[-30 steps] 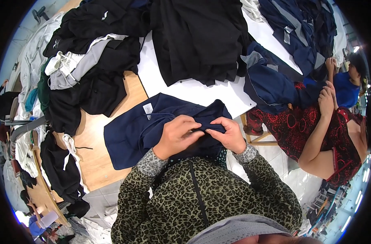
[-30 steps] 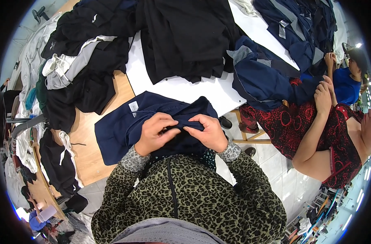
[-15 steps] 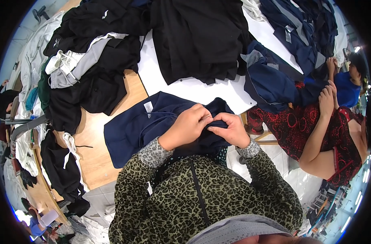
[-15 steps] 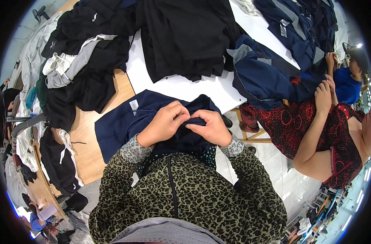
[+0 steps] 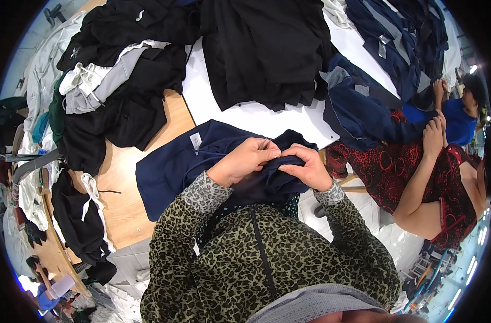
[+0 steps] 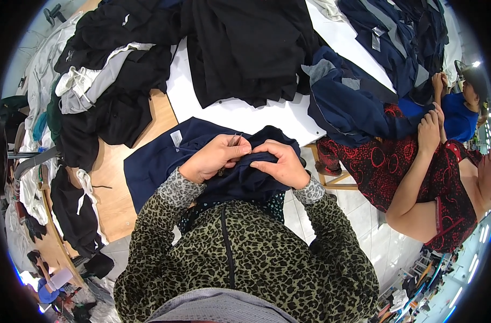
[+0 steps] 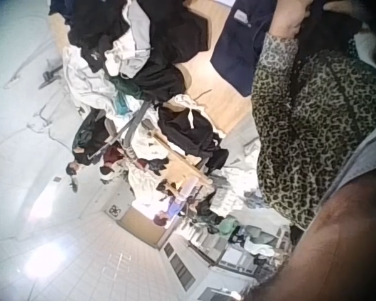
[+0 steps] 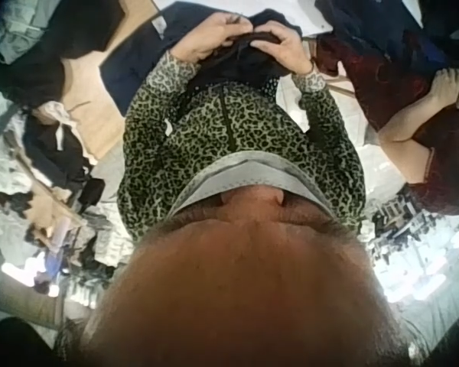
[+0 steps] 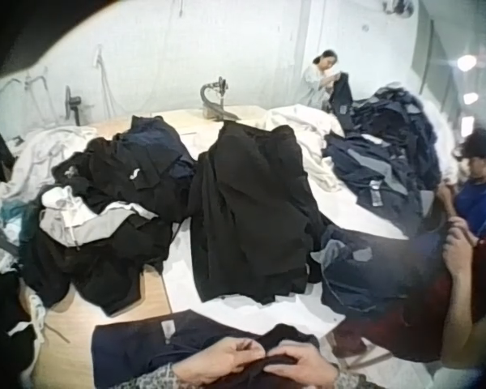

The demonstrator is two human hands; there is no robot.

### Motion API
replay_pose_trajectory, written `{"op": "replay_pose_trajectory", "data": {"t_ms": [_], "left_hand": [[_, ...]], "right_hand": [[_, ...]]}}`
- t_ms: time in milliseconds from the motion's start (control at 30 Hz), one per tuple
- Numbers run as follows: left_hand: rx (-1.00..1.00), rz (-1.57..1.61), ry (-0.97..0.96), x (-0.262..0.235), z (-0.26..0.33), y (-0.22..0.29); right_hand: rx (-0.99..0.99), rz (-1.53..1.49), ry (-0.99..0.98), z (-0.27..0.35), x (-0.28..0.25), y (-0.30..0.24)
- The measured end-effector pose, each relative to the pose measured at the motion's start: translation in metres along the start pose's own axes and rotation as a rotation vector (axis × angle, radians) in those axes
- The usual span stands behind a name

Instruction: Inspecting and trimming loose threads from a pair of navy blue trousers in a garment factory.

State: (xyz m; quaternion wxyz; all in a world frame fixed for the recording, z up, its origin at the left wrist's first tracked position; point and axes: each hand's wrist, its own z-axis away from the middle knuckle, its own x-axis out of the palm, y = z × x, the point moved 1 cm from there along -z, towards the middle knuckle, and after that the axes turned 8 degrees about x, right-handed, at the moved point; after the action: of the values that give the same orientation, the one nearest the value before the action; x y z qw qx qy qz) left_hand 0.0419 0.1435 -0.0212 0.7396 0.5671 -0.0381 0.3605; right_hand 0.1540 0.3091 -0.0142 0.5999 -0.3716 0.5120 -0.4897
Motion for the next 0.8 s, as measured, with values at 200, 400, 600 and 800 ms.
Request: {"op": "replay_pose_trajectory", "data": {"t_ms": [200,400,600,800], "left_hand": [[0.482,-0.581,0.204,0.009,-0.009,-0.022],[0.719,-1.060,0.377,0.030,-0.017,-0.044],[0.711,-1.065,0.390,0.024,-0.030,-0.058],[0.704,-1.018,0.492,0.014,-0.020,-0.049]], "right_hand": [[-0.157,0.155,0.141,-0.001,0.001,0.011],[-0.135,0.337,0.341,0.000,0.004,0.029],[-0.036,0.326,0.333,-0.004,0.005,0.047],[-0.168,0.358,0.375,-0.019,0.017,0.041]]}}
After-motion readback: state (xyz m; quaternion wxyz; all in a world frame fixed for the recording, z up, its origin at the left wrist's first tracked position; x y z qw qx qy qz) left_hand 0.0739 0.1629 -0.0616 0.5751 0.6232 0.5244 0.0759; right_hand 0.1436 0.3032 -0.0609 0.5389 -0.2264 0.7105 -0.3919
